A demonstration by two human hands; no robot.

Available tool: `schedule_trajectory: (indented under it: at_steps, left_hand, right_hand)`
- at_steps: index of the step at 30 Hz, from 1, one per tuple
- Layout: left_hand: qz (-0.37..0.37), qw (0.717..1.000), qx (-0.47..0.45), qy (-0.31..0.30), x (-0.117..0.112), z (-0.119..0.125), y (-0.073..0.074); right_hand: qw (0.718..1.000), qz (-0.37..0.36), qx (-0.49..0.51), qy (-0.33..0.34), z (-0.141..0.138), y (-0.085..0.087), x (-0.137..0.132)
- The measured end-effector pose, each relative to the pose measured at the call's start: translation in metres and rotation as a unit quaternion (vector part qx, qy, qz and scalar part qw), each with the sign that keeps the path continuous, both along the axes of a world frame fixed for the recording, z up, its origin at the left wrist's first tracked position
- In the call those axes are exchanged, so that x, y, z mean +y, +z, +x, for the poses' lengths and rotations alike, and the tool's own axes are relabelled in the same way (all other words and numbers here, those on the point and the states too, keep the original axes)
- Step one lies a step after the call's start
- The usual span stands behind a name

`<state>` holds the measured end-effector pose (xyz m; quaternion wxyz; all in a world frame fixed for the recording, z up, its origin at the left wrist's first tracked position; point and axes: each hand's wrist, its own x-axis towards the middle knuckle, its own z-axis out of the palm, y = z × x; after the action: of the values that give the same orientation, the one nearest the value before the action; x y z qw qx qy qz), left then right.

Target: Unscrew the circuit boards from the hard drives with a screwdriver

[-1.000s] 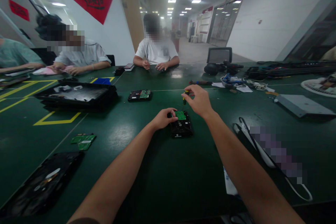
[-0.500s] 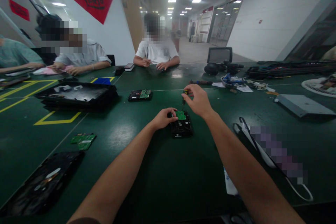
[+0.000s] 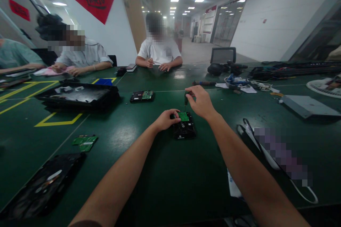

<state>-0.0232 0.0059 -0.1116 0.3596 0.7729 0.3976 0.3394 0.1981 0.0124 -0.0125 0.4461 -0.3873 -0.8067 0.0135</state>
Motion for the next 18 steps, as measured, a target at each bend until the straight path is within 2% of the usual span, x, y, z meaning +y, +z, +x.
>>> schedule_trajectory:
  at_steps: [8, 15, 18]
  left_hand:
    - [0.0, 1.0, 0.0, -0.001, 0.0015, -0.0003, -0.0017]
    - [0.007, 1.0, 0.005, -0.002, 0.0021, -0.0008, -0.0022]
    - [0.006, 1.0, 0.002, -0.002, 0.0027, -0.0006, -0.0032]
  right_hand:
    - [0.999, -0.023, 0.022, -0.005, 0.0019, -0.0003, 0.0031]
    - [1.0, -0.001, 0.017, -0.014, -0.0004, 0.0005, 0.0002]
    - [0.999, -0.019, 0.024, -0.013, -0.0006, -0.0019, 0.002]
